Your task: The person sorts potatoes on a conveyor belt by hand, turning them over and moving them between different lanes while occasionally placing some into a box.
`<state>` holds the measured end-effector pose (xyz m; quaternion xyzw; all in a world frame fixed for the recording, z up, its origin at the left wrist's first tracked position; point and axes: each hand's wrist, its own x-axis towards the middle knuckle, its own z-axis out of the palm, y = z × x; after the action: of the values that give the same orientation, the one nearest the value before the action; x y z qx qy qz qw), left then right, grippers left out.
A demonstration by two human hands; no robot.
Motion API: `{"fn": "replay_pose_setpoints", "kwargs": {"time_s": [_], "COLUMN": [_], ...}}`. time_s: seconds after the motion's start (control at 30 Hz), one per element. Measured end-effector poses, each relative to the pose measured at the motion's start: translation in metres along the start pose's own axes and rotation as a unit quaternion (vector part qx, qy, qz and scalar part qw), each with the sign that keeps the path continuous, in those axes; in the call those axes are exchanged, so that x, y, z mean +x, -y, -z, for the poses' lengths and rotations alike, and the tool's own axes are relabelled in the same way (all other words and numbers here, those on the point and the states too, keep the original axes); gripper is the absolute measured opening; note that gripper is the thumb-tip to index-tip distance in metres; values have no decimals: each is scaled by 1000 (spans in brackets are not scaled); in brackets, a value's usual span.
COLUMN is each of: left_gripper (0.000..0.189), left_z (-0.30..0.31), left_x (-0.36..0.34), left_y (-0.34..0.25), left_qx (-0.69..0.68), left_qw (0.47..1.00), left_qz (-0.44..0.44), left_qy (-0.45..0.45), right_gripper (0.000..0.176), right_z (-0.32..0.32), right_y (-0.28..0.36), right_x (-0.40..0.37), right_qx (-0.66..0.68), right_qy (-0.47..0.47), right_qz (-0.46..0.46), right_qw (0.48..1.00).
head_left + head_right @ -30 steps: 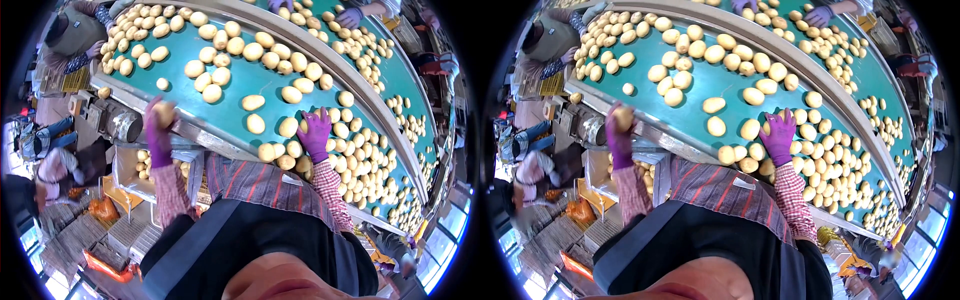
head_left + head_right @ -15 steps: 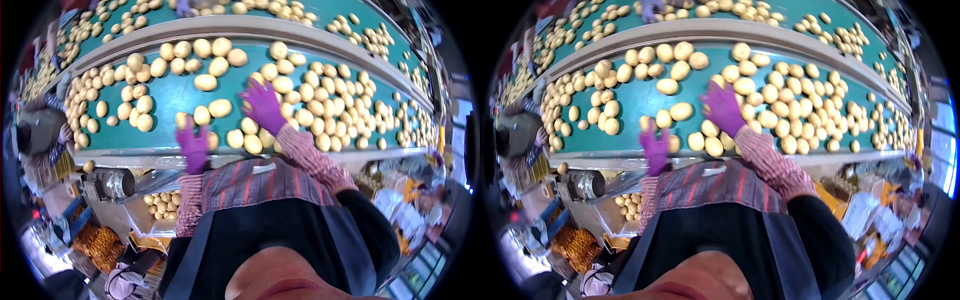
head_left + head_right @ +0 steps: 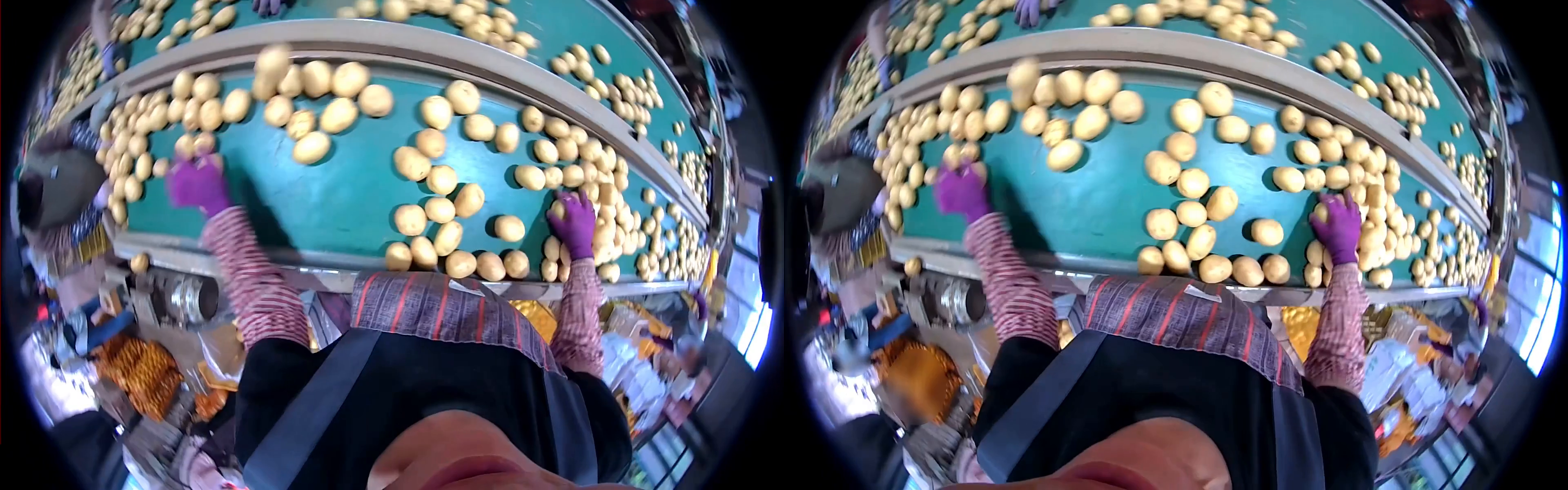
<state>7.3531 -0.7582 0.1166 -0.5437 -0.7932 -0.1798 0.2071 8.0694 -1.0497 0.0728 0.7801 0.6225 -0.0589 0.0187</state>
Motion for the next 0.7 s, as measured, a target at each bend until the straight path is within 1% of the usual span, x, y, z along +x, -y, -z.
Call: {"fn": "replay_pose_setpoints", "kwargs": {"time_s": [0.03, 0.07, 0.1, 0.13, 0.17, 0.2, 0.23, 0.27, 0.3, 0.33, 0.37, 0.4, 0.43, 0.47, 0.5, 0.53, 0.6, 0.63, 0.67, 0.7], "left_gripper": [60, 55, 50, 47, 45, 47, 49, 50, 52, 54, 53, 48, 48, 50, 50, 53, 60, 57, 54, 53], "left_z": [-20, -34, -44, -53, -57, -37, -44, -32, -11, 13, 22, 58, 77, 82, 104, 122, 126, 131, 133, 133], "left_x": [15, 27, 34, 38, 32, 16, 2, -23, -48, -69, -93, -112, -131, -153, -180, -203, -228, -226, -220, -217], "left_y": [45, 81, 107, 123, 122, 91, 89, 59, 15, -25, -53, -98, -125, -140, -170, -196, -223, -234, -246, -261], "left_qx": [57, 76, 40, 0, -27, -148, -153, -138, -163, -237, -229, -213, -221, -254, -291, -302, -338, -358, -378, -394], "left_qw": [998, 997, 997, 988, 975, 983, 973, 973, 972, 955, 945, 953, 949, 921, 909, 907, 862, 857, 849, 860], "left_qz": [29, 24, -55, -142, -212, -78, -145, -177, -148, -124, -209, -204, -196, -218, -199, -235, -251, -216, -181, -206], "left_qy": [-14, 6, 41, 60, 58, 79, 93, 63, 82, 128, 107, 68, 114, 199, 221, 176, 283, 302, 322, 251], "right_gripper": [56, 56, 54, 51, 43, 35, 34, 32, 33, 40, 43, 46, 47, 49, 50, 56, 51, 48, 45, 42], "right_z": [-9, -17, -12, -18, -17, -9, 5, 21, 28, 19, 19, 23, 23, 23, 21, 17, -21, -11, -11, -8], "right_y": [-29, -48, -55, -66, -55, -24, 21, 72, 111, 133, 157, 175, 183, 188, 187, 177, 137, 111, 89, 69], "right_x": [-4, -3, -3, 12, 30, 51, 71, 86, 101, 114, 127, 136, 139, 140, 136, 131, 127, 114, 101, 89], "right_qx": [2, 3, -56, -107, -56, -2, 123, 247, 269, 302, 287, 271, 232, 192, 153, 157, 237, 104, 73, 54], "right_qy": [-20, -43, -36, 32, -42, -114, -189, -255, -296, -230, -243, -258, -251, -244, -235, -199, -152, -145, -164, -155], "right_qz": [-27, -49, -78, -152, -184, -212, -119, -27, 69, 94, 171, 248, 244, 239, 233, 225, 131, 144, 143, 147], "right_qw": [999, 998, 995, 982, 980, 971, 967, 934, 914, 920, 911, 894, 908, 920, 931, 941, 951, 973, 973, 975]}}
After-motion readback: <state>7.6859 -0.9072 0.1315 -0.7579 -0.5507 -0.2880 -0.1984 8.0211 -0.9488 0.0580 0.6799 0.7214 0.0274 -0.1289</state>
